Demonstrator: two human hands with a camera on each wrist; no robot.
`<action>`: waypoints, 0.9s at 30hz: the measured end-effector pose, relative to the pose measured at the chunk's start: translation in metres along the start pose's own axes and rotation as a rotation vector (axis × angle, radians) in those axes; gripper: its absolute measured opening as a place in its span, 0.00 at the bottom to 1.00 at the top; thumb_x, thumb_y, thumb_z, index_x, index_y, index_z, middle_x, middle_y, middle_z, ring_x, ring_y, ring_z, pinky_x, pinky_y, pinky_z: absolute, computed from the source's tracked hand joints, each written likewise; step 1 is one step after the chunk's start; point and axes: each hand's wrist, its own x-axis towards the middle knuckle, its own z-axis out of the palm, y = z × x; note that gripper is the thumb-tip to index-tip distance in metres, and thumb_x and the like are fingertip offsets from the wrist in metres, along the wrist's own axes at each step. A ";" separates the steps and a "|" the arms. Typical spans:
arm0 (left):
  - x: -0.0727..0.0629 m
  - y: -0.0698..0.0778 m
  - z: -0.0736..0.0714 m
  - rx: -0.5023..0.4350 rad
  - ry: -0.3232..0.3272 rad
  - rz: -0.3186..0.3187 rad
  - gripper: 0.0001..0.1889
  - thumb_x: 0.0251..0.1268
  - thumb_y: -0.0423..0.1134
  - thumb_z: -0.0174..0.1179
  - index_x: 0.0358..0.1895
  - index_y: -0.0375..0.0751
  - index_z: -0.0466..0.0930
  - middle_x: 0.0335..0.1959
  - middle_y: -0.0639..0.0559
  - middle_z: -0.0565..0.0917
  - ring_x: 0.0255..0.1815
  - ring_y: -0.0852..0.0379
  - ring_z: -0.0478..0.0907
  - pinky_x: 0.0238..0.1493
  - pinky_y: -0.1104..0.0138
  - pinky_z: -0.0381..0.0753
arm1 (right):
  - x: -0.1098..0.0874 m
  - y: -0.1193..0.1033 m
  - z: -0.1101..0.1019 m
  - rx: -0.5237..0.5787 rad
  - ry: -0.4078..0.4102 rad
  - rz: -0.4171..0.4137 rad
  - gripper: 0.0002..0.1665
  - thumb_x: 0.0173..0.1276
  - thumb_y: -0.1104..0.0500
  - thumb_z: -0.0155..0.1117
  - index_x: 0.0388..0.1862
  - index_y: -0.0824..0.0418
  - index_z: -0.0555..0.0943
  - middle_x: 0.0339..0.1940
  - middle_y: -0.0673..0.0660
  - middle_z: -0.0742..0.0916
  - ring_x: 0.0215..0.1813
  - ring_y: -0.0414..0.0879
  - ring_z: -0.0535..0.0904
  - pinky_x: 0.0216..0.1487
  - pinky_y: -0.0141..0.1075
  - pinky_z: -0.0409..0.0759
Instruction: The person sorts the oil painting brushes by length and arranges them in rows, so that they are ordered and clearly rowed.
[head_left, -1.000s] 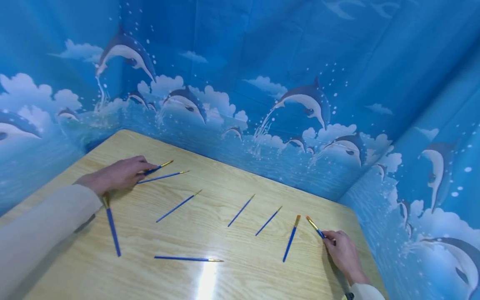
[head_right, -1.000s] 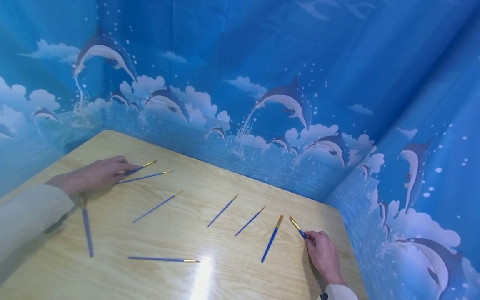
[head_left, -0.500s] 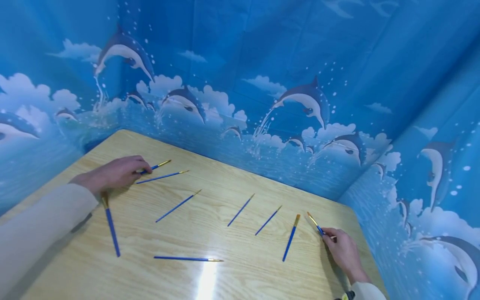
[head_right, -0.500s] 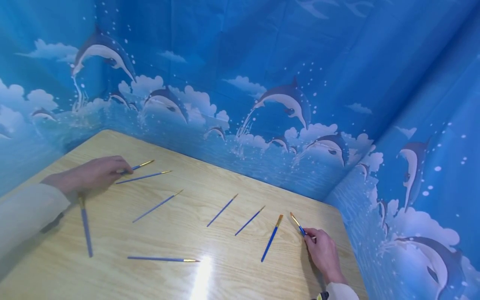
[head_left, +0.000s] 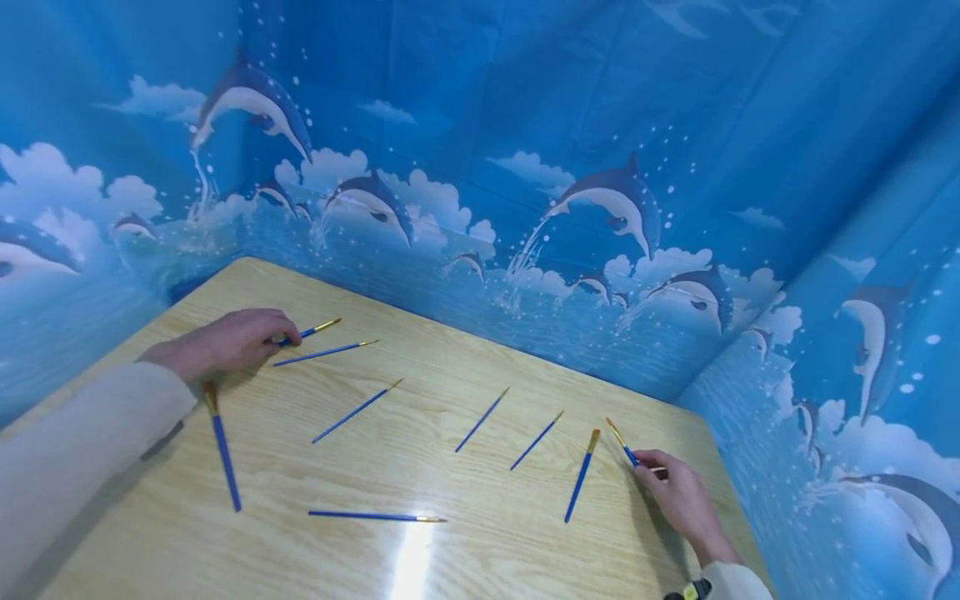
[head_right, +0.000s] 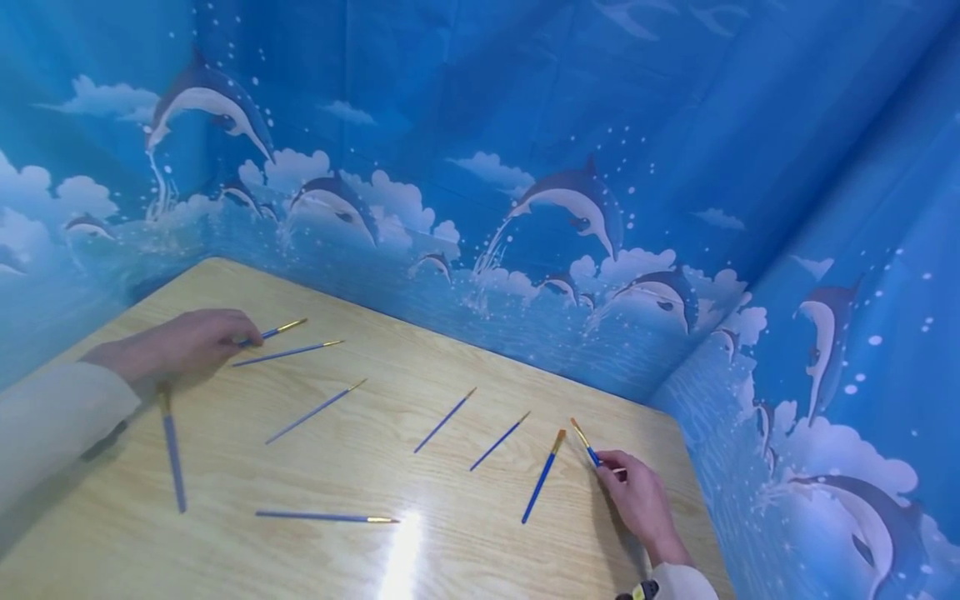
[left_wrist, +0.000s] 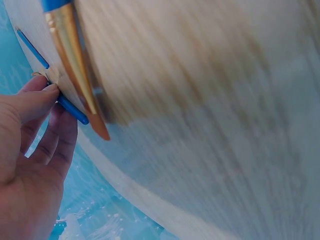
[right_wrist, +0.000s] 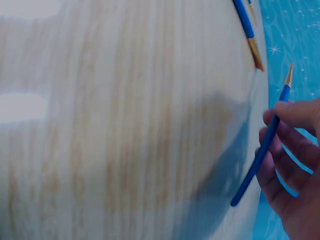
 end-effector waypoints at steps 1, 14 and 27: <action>0.000 0.000 0.000 -0.001 -0.003 -0.003 0.13 0.71 0.23 0.66 0.53 0.38 0.89 0.54 0.41 0.88 0.59 0.34 0.84 0.62 0.38 0.83 | 0.000 -0.002 0.000 0.007 -0.005 0.000 0.18 0.81 0.61 0.66 0.65 0.63 0.86 0.57 0.64 0.91 0.54 0.55 0.88 0.49 0.44 0.85; -0.003 -0.002 0.001 0.020 0.025 0.010 0.13 0.70 0.22 0.66 0.53 0.38 0.89 0.54 0.40 0.88 0.60 0.33 0.84 0.63 0.38 0.83 | -0.002 -0.038 0.006 0.416 -0.101 0.047 0.23 0.81 0.60 0.67 0.70 0.68 0.79 0.58 0.63 0.88 0.46 0.42 0.86 0.42 0.34 0.88; -0.003 0.001 0.002 0.024 0.021 -0.005 0.13 0.71 0.23 0.66 0.53 0.39 0.89 0.54 0.41 0.88 0.61 0.35 0.84 0.64 0.38 0.83 | -0.009 -0.079 0.018 0.661 -0.157 0.003 0.27 0.80 0.60 0.68 0.73 0.64 0.74 0.60 0.62 0.89 0.53 0.46 0.90 0.45 0.38 0.91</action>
